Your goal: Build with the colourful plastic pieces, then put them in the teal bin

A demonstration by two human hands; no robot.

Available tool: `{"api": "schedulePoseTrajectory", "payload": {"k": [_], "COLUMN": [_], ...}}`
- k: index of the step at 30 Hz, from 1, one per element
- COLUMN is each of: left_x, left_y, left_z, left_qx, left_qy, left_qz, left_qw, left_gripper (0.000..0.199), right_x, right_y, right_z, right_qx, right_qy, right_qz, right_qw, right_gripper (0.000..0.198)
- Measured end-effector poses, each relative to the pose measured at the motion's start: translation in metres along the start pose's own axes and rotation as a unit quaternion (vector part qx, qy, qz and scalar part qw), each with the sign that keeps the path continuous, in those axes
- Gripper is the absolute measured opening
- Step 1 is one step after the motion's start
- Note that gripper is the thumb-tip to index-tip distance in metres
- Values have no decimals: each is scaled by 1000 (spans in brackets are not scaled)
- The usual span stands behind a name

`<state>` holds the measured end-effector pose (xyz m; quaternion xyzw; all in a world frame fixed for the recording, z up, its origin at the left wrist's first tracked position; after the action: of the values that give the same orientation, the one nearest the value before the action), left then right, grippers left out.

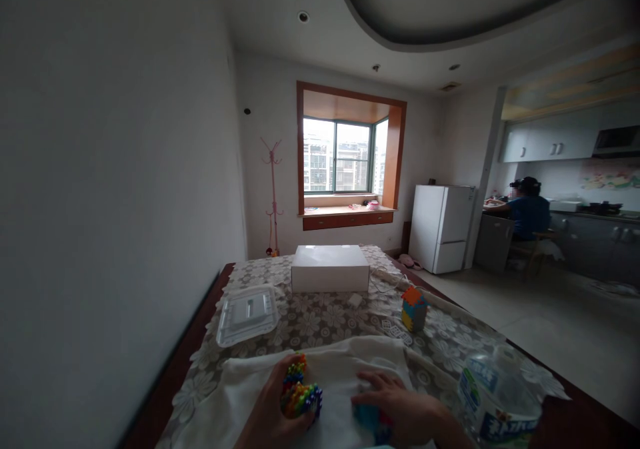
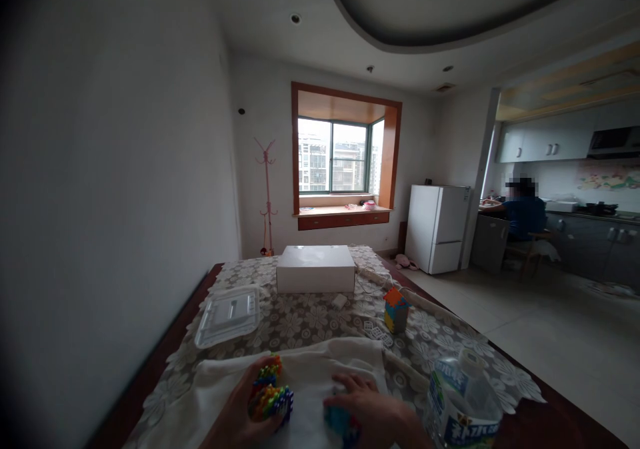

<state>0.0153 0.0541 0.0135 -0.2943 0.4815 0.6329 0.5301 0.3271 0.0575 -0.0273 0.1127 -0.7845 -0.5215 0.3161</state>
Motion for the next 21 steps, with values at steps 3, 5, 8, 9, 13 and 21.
{"api": "schedulePoseTrajectory", "payload": {"k": [3, 5, 8, 9, 13, 21], "left_x": [1, 4, 9, 11, 17, 9], "left_y": [3, 1, 0, 1, -1, -1], "left_z": [-2, -3, -1, -1, 1, 2], "left_qx": [-17, -8, 5, 1, 2, -1], "left_qy": [1, 6, 7, 9, 12, 5], "left_qz": [-5, -2, 3, 4, 11, 10], "left_qw": [1000, 1000, 1000, 1000, 1000, 1000], "left_gripper": [84, 86, 87, 87, 86, 85], "right_x": [-3, 0, 13, 20, 46, 54], "right_y": [10, 16, 24, 26, 28, 21], "right_z": [0, -1, -3, -3, 2, 21], "right_qx": [-47, -70, -109, -124, -197, -276], "right_qy": [-26, -36, -22, -13, 31, 75], "right_qz": [24, 34, 39, 39, 41, 24], "right_qw": [998, 996, 993, 991, 979, 958], "right_gripper": [105, 99, 93, 90, 79, 64]}}
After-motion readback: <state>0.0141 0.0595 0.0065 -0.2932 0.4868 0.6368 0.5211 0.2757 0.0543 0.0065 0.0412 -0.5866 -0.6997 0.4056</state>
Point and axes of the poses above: each hand's wrist, its own z-axis towards the middle knuckle, its own y-axis out of the back of the hand, x = y × z, the point moved 8 cm from there along z, towards the middle knuckle, and after that the axes turned 11 degrees about -z, right-handed, at the moved point
